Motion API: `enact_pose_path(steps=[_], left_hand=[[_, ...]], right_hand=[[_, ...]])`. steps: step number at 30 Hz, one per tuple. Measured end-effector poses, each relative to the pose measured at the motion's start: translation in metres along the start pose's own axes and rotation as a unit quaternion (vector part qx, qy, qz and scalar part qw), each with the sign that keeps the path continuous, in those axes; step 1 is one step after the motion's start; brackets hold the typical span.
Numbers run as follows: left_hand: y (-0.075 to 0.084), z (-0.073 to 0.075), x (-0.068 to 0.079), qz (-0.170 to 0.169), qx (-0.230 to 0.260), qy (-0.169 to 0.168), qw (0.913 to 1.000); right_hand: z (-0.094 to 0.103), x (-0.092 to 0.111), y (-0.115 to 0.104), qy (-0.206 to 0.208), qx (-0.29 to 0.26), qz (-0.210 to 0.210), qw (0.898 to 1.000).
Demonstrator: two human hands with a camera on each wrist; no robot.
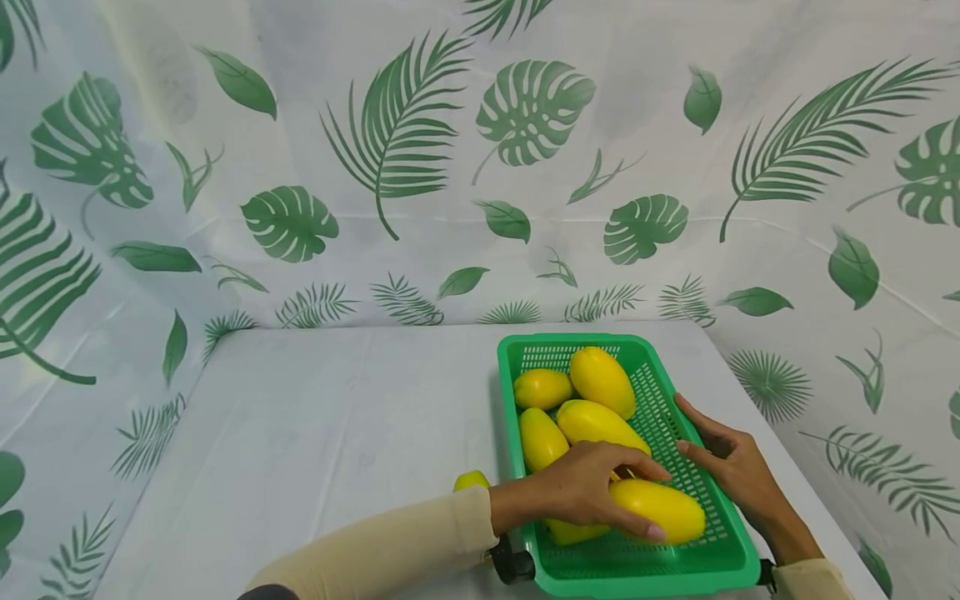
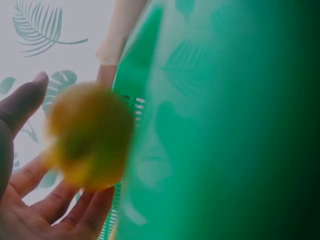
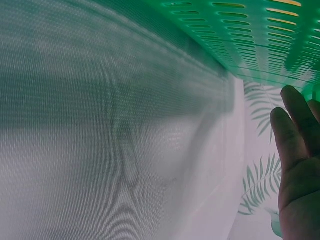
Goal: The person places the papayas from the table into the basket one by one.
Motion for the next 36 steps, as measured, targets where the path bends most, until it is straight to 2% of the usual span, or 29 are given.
enact_pose_path(steps=[5,11,17,26,36], left_hand=[[0.002,0.005,0.002,-0.01,0.002,0.009,0.9999],[0.008,0.023,0.01,-0.048,0.013,0.027,0.9984],[0.014,0.047,0.028,-0.062,0.016,0.041,0.9971],[0.02,0.076,0.057,-0.053,0.016,0.065,0.9963],[0.017,0.091,0.087,-0.057,0.016,0.073,0.9956]], right_hand=[[-0.001,0.0,-0.002,0.0,0.004,0.006,1.0],[0.0,0.0,-0.004,-0.003,0.005,0.012,1.0],[-0.001,0.0,-0.003,-0.003,-0.002,0.002,1.0],[-0.001,0.001,-0.001,-0.004,-0.008,-0.002,1.0],[-0.001,0.002,-0.002,-0.002,0.004,0.005,1.0]])
Point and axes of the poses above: each hand's wrist, its own x-axis away from the middle knuckle, its own z-axis out of the back of the hand, y = z × x, the point moved 6 cm from there along -x, towards the middle knuckle, and after that the axes turned 13 degrees about -z, right-handed, at the moved point
